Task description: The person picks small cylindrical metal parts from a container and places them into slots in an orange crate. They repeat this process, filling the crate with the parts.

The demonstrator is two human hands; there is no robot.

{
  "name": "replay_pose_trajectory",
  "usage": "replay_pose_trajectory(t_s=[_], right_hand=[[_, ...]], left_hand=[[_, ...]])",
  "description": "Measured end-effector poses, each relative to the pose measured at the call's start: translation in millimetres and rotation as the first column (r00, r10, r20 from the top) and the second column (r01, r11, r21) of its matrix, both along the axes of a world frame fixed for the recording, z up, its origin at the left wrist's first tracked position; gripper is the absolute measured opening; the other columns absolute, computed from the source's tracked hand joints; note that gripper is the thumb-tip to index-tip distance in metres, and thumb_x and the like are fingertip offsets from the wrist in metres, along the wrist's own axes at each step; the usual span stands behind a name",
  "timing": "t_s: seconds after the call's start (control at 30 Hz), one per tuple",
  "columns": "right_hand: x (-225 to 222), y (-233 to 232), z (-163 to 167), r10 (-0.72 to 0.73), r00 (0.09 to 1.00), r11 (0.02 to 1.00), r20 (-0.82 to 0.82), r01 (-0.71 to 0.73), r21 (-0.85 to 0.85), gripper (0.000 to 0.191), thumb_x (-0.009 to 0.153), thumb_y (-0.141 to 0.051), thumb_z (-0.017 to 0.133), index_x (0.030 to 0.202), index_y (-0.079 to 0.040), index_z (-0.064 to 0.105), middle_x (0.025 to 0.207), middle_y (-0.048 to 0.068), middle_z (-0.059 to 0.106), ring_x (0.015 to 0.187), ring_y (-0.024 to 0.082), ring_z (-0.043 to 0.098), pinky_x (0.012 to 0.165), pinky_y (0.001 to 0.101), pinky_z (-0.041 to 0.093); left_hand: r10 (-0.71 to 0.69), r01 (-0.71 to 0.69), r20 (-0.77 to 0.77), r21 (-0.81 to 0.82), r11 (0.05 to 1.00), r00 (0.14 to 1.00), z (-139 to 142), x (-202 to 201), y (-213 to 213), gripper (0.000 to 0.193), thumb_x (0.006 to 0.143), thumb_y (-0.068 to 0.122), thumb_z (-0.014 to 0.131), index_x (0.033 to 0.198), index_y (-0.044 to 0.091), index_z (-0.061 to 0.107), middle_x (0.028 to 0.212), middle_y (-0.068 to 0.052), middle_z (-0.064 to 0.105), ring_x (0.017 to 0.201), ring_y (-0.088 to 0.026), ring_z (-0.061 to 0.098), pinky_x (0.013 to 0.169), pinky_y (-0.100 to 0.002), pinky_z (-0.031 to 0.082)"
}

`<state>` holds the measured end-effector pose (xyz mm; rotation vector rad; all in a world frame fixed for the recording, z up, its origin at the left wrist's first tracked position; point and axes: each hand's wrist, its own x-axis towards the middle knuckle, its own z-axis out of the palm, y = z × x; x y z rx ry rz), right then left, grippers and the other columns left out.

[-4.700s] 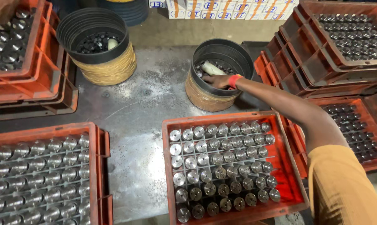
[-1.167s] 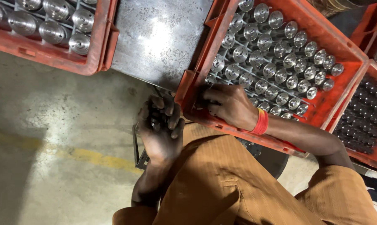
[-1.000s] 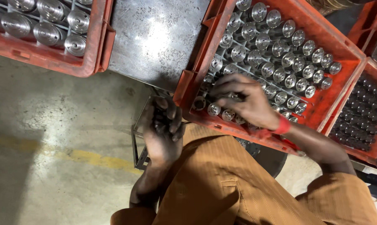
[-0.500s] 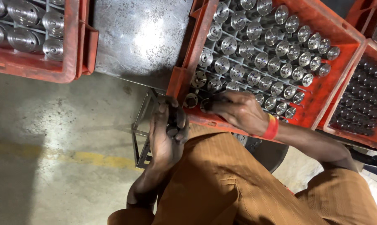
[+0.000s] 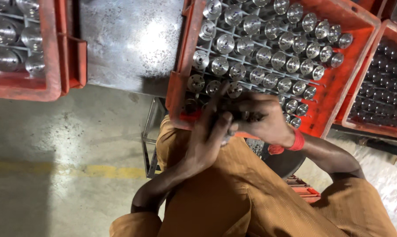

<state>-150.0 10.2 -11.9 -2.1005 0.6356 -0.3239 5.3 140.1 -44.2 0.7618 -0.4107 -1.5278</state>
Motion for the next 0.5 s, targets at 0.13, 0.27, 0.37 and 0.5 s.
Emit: replay_pose_trajectory(t_s=[0.13,0.27,0.37,0.5], right_hand=[[-10,3,6,-0.163,0.981,0.98,-0.101,0.173,0.099,0.023,0.081,-0.012,0.086,0.102,-0.005,0.079,0.1,0.009,0.077,0.082,0.014,0.074,0.07,0.0282,0.059],[-21,4,2,-0.365,0.912,0.914,-0.19,0.389,0.113,0.026,0.081,-0.014,0.083,0.105,-0.006,0.077,0.104,0.007,0.078,0.085,0.015,0.075,0.073,0.0287,0.059],[-26,0,-9,0.085,0.992,0.945,-0.096,-0.111,-0.309,0.01,0.087,-0.015,0.082,0.096,-0.012,0.079,0.104,0.001,0.077,0.092,0.019,0.072,0.085,0.0366,0.057],[-17,6,-25,0.079,0.989,0.913,-0.125,-0.122,-0.39,0.013,0.085,-0.019,0.08,0.096,-0.013,0.081,0.102,0.006,0.076,0.086,0.024,0.069,0.077,0.0385,0.053]], left_hand=[[-0.017,0.021,-0.023,0.173,0.985,1.0,-3,-7,-4,0.045,0.109,0.02,0.047,0.15,0.008,0.034,0.078,0.001,0.053,0.063,-0.004,0.043,0.051,-0.022,0.034],[0.184,-0.183,0.007,0.145,0.972,0.983,-8,1,-1,0.018,0.111,0.022,0.054,0.113,0.005,0.053,0.071,0.0,0.048,0.052,-0.006,0.039,0.045,-0.024,0.031],[0.321,-0.308,-0.13,0.106,0.945,0.938,-9,17,14,0.023,0.111,0.027,0.054,0.111,0.004,0.058,0.075,-0.001,0.051,0.056,-0.007,0.04,0.048,-0.024,0.03],[0.318,-0.295,-0.079,0.219,0.93,0.945,-11,25,26,0.031,0.109,0.029,0.053,0.112,0.0,0.063,0.075,-0.002,0.053,0.059,-0.006,0.042,0.05,-0.023,0.032]])
